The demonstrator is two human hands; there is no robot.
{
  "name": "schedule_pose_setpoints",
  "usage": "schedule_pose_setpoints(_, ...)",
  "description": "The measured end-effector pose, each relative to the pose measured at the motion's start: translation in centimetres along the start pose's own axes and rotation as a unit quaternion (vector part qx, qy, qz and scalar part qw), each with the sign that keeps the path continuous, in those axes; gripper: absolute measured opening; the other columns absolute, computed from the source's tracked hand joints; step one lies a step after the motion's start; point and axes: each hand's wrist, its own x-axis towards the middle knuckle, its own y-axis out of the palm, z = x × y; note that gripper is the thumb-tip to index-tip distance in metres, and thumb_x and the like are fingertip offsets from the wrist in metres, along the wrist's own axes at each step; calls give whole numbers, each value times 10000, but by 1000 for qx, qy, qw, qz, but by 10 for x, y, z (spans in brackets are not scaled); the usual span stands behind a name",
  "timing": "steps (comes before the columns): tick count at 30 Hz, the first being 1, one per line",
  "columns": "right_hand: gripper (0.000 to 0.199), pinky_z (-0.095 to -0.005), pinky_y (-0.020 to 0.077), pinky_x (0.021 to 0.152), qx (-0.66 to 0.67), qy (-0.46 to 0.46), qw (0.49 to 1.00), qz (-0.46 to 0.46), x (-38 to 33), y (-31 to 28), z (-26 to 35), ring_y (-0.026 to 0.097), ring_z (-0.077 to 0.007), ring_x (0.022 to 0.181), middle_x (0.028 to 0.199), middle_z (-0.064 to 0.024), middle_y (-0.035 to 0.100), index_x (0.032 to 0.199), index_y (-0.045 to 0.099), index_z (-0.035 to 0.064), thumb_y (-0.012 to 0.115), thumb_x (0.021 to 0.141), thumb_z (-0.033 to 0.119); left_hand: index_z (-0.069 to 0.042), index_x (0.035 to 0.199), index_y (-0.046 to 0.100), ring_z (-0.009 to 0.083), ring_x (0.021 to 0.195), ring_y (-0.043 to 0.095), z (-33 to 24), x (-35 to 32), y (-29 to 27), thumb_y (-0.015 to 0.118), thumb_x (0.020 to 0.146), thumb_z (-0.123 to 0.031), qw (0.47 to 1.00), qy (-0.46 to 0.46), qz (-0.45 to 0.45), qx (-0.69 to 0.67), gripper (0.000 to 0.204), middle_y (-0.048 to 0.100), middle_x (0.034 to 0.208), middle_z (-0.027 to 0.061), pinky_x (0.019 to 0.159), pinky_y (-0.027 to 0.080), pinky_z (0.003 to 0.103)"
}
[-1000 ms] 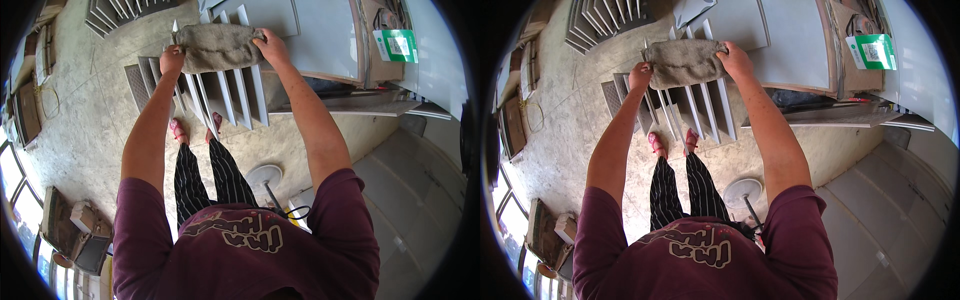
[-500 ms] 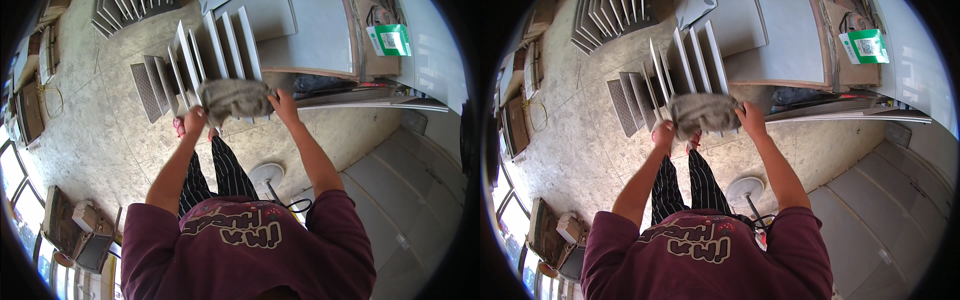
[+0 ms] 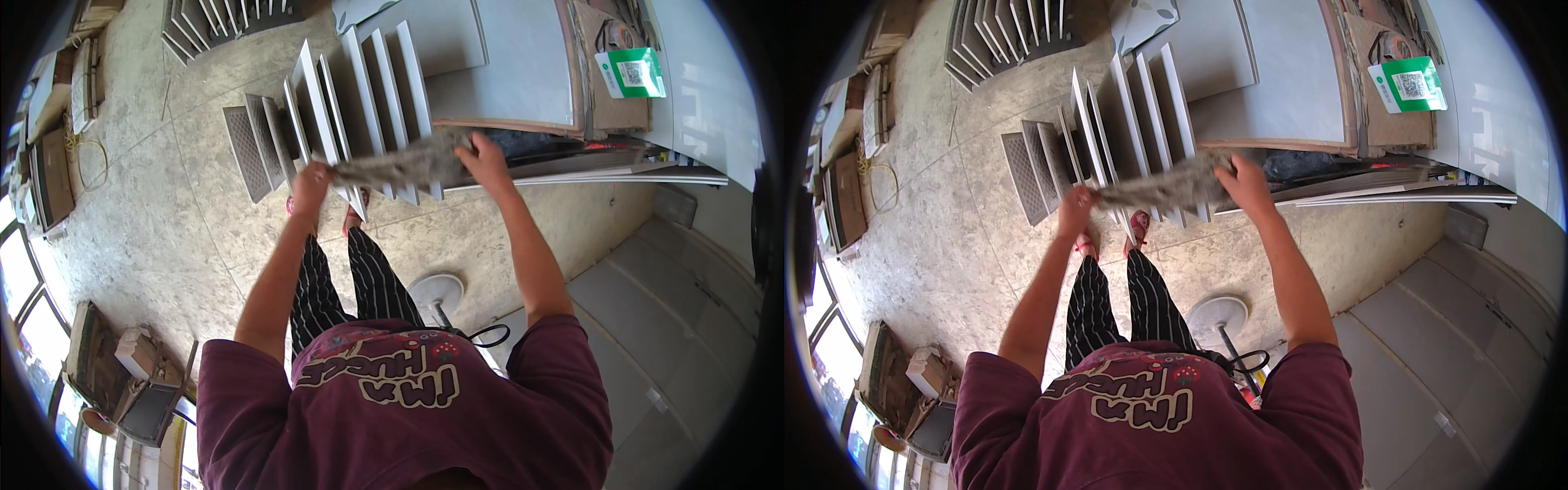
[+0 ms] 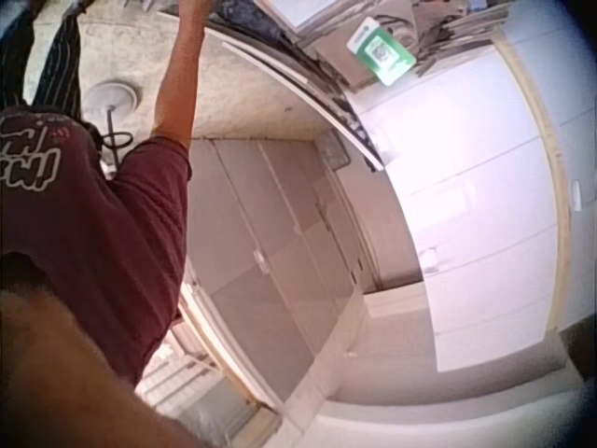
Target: The person cleans a stack of tiles and individual smaller tiles with a cloth by hand.
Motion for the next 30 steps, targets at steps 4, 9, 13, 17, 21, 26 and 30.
schedule_pose_setpoints(4,264,-392,444,654,-14,-57,996,-66,82,-10,45,555,-371,735,788,-198,575,912,534,-3,629,803,218,-76,869,647,237,689,646,-25,93,-30,709,745,-216,995,48,-86,35,197,659,756,98,620,497,330)
schedule_pose_setpoints(9,252,-430,463,677,-67,-89,979,-169,159,5,77,584,-370,802,838,-166,622,957,558,39,601,812,242,-130,919,671,224,765,649,-42,176,-46,693,744,-281,987,18,-145,60,233,674,842,91,685,492,337)
schedule_pose_setpoints(13,231,-437,477,697,-140,-53,970,-193,171,28,67,596,-351,813,846,-151,638,981,569,79,591,810,232,-153,909,662,299,853,625,-30,188,-28,663,742,-278,986,-17,-117,118,208,663,905,96,731,490,387)
schedule_pose_setpoints(17,224,-420,480,729,-105,-104,972,-181,151,48,30,589,-332,859,921,-145,618,1014,568,111,580,797,166,-152,909,650,316,935,594,-12,158,-2,650,739,-250,989,-80,-12,127,197,645,975,80,771,479,400)
schedule_pose_setpoints(21,241,-419,470,744,-81,-106,984,-114,102,48,4,568,-352,887,936,-148,602,1025,561,111,568,784,110,-94,841,626,295,817,595,-1,93,17,682,725,-166,988,43,-60,137,148,615,867,98,707,475,385)
schedule_pose_setpoints(26,235,-411,459,741,-39,-95,992,-79,10,49,-18,560,-352,906,960,-164,580,1013,554,82,572,779,58,-90,803,600,274,828,577,9,-2,30,686,717,-140,990,54,-14,127,132,604,857,73,693,470,387)
schedule_pose_setpoints(30,216,-385,472,741,-28,9,998,-51,-67,57,-32,577,-344,885,956,-159,587,1010,558,71,573,795,53,-88,790,600,307,858,559,20,-78,38,663,717,-134,987,36,80,136,107,585,854,91,719,467,411)
